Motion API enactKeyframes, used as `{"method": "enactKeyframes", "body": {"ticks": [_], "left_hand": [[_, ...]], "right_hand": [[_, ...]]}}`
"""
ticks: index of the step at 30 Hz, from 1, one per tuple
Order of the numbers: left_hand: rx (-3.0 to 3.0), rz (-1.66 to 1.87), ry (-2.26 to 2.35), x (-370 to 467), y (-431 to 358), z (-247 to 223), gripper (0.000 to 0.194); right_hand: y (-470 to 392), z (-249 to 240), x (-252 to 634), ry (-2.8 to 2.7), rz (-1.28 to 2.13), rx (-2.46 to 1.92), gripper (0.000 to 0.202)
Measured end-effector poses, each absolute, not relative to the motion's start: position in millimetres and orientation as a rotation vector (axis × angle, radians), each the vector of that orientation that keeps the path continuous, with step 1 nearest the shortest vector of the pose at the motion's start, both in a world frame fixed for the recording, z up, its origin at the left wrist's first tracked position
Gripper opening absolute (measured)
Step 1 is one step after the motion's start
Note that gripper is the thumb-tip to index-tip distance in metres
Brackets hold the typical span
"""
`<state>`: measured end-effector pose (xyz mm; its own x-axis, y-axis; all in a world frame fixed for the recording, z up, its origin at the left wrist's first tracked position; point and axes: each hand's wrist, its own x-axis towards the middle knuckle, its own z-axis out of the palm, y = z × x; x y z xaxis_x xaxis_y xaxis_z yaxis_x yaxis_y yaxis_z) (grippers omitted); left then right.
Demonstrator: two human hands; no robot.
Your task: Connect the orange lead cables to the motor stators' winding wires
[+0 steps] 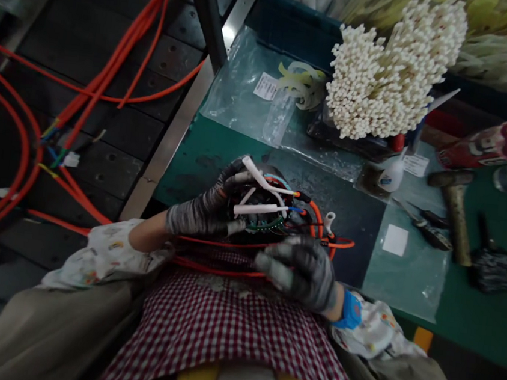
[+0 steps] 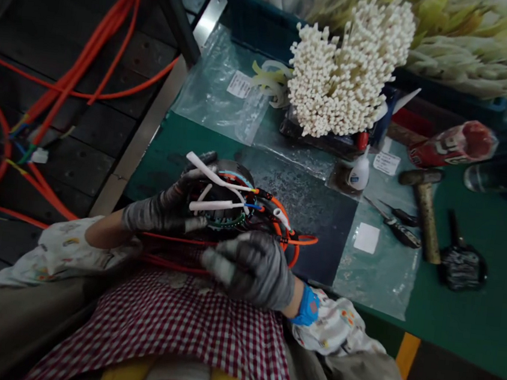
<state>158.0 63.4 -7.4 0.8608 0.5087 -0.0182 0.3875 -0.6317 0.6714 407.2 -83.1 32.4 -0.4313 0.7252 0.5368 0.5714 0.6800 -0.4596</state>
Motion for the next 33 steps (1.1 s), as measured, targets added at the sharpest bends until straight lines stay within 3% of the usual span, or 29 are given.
{"method": "enactKeyframes", "body": {"ticks": [3,6,11,17,22,27,33], "left_hand": [[2.164,0.507,0.519,161,64,-5,0.096],[2.114,0.663,0.412,170,63,-3,0.095],[2.189,0.561,0.469,183,60,5,0.086],[2.244,0.568,0.455,190,49,14,0.082],[2.3,0.509,0.346,189,47,18,0.074],[2.254,0.508,0.375,191,53,15,0.076],[2.218,0.763,0.454,194,36,0,0.075]], "right_hand": [[-93,58,431,-2.211,0.276,-0.797,0.035],[-95,56,438,-2.183,0.015,-1.131,0.021],[-87,9,424,-2.006,-0.28,-1.576,0.041],[-84,-23,416,-1.871,-0.134,-1.797,0.068],[-75,-30,433,-1.905,0.06,-1.598,0.089],[-73,-28,433,-1.903,0.037,-1.511,0.088],[-77,-20,420,-1.886,0.024,-1.644,0.077]]}}
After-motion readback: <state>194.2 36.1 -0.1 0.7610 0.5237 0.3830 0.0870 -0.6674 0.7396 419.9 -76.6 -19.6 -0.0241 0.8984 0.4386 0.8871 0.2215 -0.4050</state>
